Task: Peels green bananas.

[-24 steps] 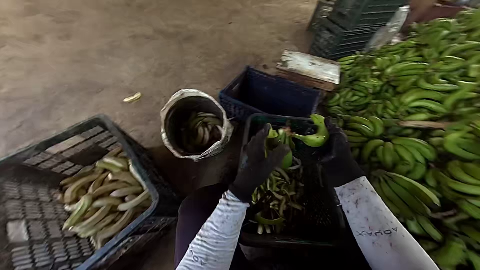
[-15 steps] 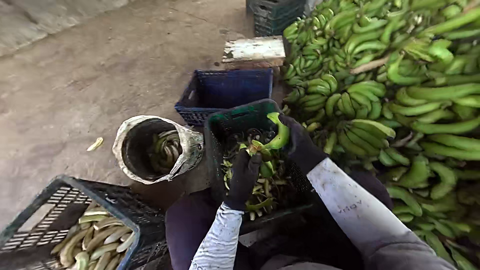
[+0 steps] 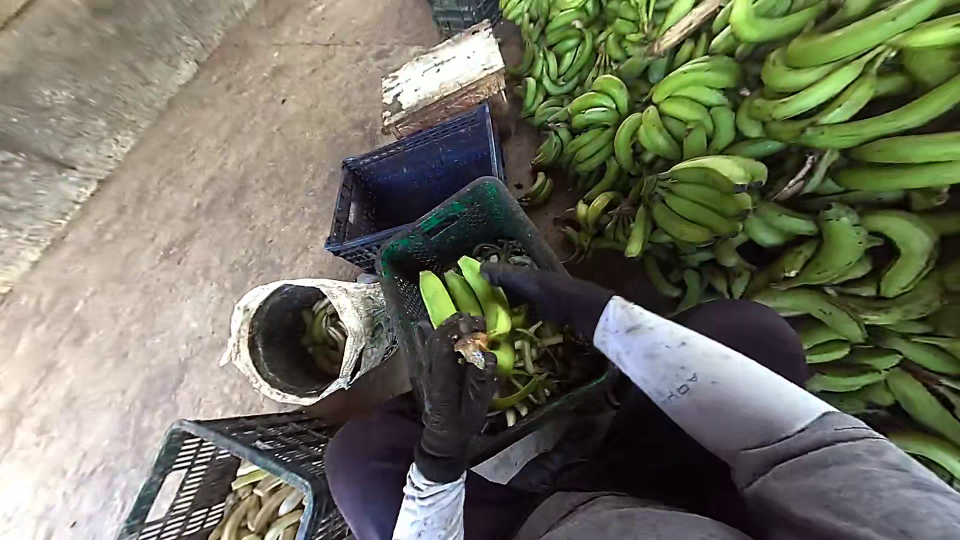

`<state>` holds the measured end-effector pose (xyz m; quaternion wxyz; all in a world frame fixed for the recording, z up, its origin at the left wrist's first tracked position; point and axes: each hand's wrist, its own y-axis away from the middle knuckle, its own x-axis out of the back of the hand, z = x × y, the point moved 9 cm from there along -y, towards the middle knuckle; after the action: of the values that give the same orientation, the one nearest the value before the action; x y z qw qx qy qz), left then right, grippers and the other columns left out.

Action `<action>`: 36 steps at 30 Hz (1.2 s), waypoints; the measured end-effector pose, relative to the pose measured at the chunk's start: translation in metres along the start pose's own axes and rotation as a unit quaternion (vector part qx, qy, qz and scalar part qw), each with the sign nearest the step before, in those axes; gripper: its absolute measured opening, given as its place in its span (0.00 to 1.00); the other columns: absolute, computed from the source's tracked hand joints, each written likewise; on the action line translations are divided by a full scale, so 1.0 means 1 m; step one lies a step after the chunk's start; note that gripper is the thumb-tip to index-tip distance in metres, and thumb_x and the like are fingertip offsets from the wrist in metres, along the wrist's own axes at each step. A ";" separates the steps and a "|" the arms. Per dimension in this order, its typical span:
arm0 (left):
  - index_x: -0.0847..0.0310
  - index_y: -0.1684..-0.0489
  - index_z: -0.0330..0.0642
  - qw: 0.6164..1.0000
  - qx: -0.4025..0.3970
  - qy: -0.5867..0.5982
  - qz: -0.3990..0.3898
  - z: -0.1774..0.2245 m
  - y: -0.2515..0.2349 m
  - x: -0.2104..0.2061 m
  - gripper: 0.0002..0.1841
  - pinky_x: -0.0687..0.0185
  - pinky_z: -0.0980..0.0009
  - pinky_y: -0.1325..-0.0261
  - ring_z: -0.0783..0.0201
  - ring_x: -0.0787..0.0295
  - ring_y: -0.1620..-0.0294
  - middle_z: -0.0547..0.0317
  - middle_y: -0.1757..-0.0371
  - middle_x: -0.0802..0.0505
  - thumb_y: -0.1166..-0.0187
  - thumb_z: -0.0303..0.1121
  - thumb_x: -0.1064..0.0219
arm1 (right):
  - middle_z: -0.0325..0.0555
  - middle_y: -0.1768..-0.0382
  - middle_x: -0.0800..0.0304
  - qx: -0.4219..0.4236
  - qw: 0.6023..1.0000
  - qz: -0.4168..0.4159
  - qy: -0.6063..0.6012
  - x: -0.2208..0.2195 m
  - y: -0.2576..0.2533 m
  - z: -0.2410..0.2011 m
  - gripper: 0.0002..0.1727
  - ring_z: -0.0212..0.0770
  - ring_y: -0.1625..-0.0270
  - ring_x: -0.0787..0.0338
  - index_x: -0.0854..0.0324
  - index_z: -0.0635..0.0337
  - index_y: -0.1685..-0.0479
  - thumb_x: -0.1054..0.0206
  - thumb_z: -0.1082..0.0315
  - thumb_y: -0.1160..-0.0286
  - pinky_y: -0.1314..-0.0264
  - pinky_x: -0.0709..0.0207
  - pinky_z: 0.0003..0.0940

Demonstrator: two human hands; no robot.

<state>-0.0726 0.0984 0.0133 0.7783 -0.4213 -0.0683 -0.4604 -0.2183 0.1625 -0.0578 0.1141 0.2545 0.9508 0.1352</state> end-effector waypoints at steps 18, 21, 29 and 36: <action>0.22 0.37 0.26 0.897 0.336 -0.193 -0.211 -0.011 0.046 -0.039 0.22 0.17 0.51 0.43 0.52 0.11 0.52 0.39 0.54 0.10 0.13 0.40 0.41 | 0.60 0.37 0.12 0.069 0.933 0.336 0.111 0.094 -0.028 0.002 0.32 0.62 0.39 0.11 0.33 0.48 0.14 0.34 0.61 0.19 0.41 0.19 0.67; 0.32 0.29 0.23 0.928 0.367 -0.005 -0.061 -0.020 0.052 -0.015 0.22 0.17 0.77 0.44 0.77 0.15 0.51 0.54 0.49 0.13 0.11 0.34 0.43 | 0.59 0.28 0.20 0.044 0.914 0.315 0.251 0.085 -0.037 -0.017 0.41 0.62 0.31 0.16 0.39 0.39 0.09 0.30 0.49 0.25 0.38 0.21 0.66; 0.22 0.39 0.31 0.980 0.018 -0.187 0.063 -0.004 -0.011 0.033 0.30 0.23 0.50 0.30 0.54 0.13 0.41 0.44 0.44 0.09 0.12 0.55 0.46 | 0.43 0.65 0.15 -0.048 0.978 -0.084 -0.184 -0.071 -0.037 0.018 0.24 0.37 0.67 0.14 0.20 0.52 0.49 0.48 0.42 0.14 0.69 0.17 0.36; 0.15 0.52 0.29 0.928 0.165 -0.333 -0.033 -0.024 0.002 -0.013 0.22 0.24 0.39 0.34 0.40 0.10 0.53 0.40 0.62 0.08 0.18 0.45 0.38 | 0.54 0.50 0.12 0.054 0.976 0.210 0.018 0.013 -0.035 0.018 0.27 0.47 0.54 0.11 0.30 0.53 0.22 0.35 0.55 0.18 0.52 0.16 0.50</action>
<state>-0.0854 0.0899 -0.0095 0.7540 -0.4132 -0.4123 -0.3011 -0.2398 0.1432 -0.0881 0.0521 0.4514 0.8841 0.1087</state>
